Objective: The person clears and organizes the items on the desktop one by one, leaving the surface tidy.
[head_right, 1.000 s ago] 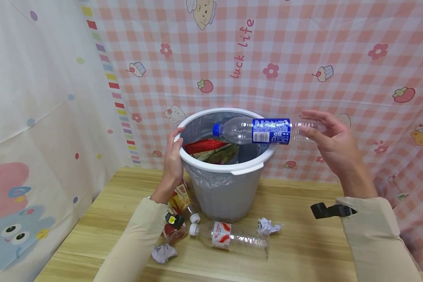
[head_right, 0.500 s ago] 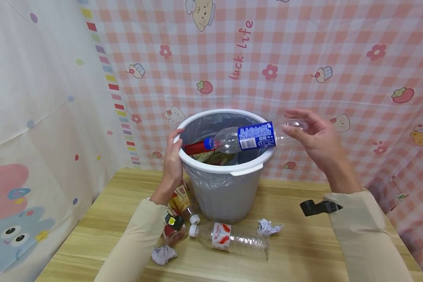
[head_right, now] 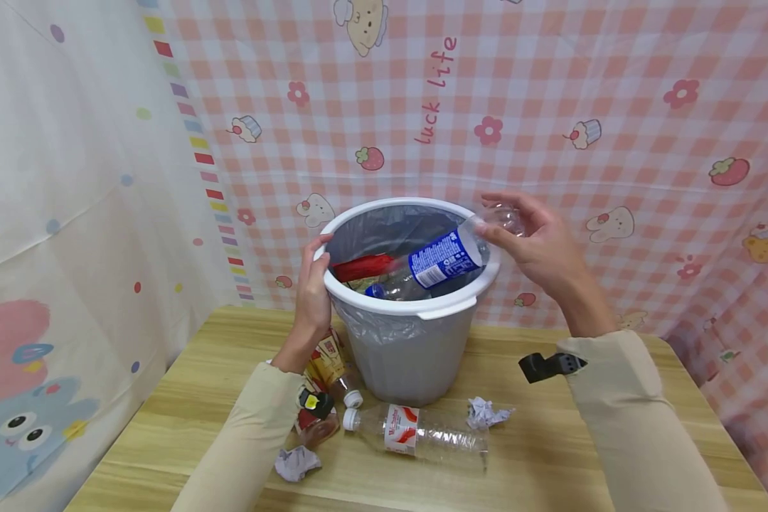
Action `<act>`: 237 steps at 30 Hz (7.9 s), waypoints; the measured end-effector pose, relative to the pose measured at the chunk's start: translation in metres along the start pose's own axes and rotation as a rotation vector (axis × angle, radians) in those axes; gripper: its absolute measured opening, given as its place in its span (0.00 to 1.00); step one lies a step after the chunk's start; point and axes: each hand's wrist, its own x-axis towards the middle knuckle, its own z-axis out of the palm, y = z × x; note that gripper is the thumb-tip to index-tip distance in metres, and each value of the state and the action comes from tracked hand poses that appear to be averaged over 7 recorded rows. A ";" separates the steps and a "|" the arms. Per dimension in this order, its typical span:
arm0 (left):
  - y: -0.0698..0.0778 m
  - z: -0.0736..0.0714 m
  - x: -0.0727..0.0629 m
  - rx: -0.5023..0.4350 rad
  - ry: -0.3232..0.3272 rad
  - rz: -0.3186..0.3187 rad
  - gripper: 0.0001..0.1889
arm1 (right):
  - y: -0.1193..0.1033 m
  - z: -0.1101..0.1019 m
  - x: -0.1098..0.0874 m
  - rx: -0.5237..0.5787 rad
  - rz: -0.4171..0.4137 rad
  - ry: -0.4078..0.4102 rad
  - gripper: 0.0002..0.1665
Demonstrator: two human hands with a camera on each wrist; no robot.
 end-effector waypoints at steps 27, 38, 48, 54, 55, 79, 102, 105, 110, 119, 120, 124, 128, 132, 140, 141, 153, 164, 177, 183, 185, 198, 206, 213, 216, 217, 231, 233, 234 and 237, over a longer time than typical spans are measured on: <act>0.000 0.000 0.001 0.004 0.001 -0.001 0.23 | -0.010 0.049 0.013 -0.105 -0.081 -0.110 0.28; -0.001 0.001 0.001 0.009 0.010 0.003 0.23 | -0.003 0.056 0.011 -0.131 -0.159 -0.150 0.26; 0.000 0.000 0.001 0.002 0.024 0.010 0.23 | -0.002 0.060 0.014 -0.166 -0.149 -0.134 0.33; 0.001 0.001 0.001 0.010 0.023 0.010 0.23 | -0.002 0.058 0.012 -0.191 -0.122 -0.141 0.33; 0.000 0.001 0.001 0.013 0.025 0.011 0.23 | -0.002 0.058 0.012 -0.194 -0.119 -0.145 0.33; 0.000 0.001 0.001 0.011 0.017 0.010 0.23 | -0.003 0.057 0.009 -0.298 -0.085 -0.159 0.31; -0.001 0.001 0.002 0.018 0.007 0.021 0.23 | -0.004 0.058 0.006 -0.265 -0.059 -0.120 0.31; -0.001 0.001 0.002 0.021 0.005 0.022 0.23 | -0.003 0.058 0.004 -0.235 -0.067 -0.087 0.31; -0.001 0.001 0.001 0.024 0.006 0.019 0.23 | 0.002 0.059 0.000 -0.139 -0.105 -0.008 0.27; -0.001 0.002 0.000 0.019 0.012 0.016 0.23 | 0.006 0.058 -0.010 -0.016 -0.142 0.145 0.20; -0.001 0.002 0.001 0.020 0.014 0.017 0.23 | 0.006 0.057 -0.011 0.004 -0.144 0.151 0.20; -0.001 0.001 0.001 0.027 0.016 0.021 0.23 | 0.007 0.055 -0.016 0.087 -0.158 0.174 0.19; -0.001 0.001 0.002 0.031 0.019 0.025 0.23 | 0.009 0.052 -0.021 0.153 -0.195 0.202 0.17; -0.001 0.001 0.002 0.031 0.018 0.024 0.23 | 0.010 0.048 -0.029 0.187 -0.211 0.233 0.17; -0.001 0.001 0.001 0.034 0.015 0.011 0.23 | 0.013 0.036 -0.047 0.307 -0.194 0.304 0.18; 0.000 0.001 0.001 0.033 0.014 0.010 0.23 | 0.013 0.035 -0.048 0.321 -0.203 0.313 0.18; -0.002 0.000 0.003 0.029 0.015 0.005 0.22 | 0.043 0.023 -0.071 0.268 -0.168 0.318 0.19; -0.001 0.001 0.001 0.029 0.008 -0.007 0.22 | 0.078 0.018 -0.088 0.370 -0.075 0.262 0.17; 0.000 0.003 0.002 0.032 0.039 0.018 0.23 | 0.119 0.021 -0.109 0.106 0.124 -0.106 0.24; 0.000 0.002 0.002 0.036 0.044 0.013 0.23 | 0.131 0.025 -0.114 0.086 0.159 -0.210 0.27; 0.000 0.002 0.002 0.040 0.042 0.016 0.23 | 0.136 0.027 -0.115 0.101 0.163 -0.236 0.27; 0.000 0.002 0.002 0.031 0.030 0.019 0.23 | 0.164 0.034 -0.126 0.183 0.242 -0.366 0.30; 0.000 0.002 0.001 0.021 0.025 0.024 0.23 | 0.178 0.045 -0.129 0.174 0.299 -0.430 0.32; 0.000 0.002 0.000 0.025 0.026 0.017 0.23 | 0.182 0.053 -0.132 0.219 0.291 -0.490 0.35; 0.000 0.001 0.000 0.027 0.028 0.014 0.23 | 0.185 0.057 -0.132 0.219 0.288 -0.507 0.36; 0.000 0.001 0.000 0.029 0.029 0.013 0.23 | 0.186 0.058 -0.132 0.217 0.288 -0.512 0.36; -0.001 0.003 0.002 0.039 0.041 -0.004 0.23 | 0.191 0.064 -0.133 0.235 0.254 -0.575 0.38; 0.000 0.002 0.002 0.035 0.038 -0.001 0.23 | 0.193 0.065 -0.133 0.236 0.250 -0.585 0.38; 0.000 0.002 0.002 0.035 0.039 0.000 0.23 | 0.194 0.065 -0.133 0.237 0.245 -0.592 0.38; 0.000 0.002 0.002 0.032 0.045 0.002 0.23 | 0.200 0.068 -0.132 0.270 0.235 -0.625 0.38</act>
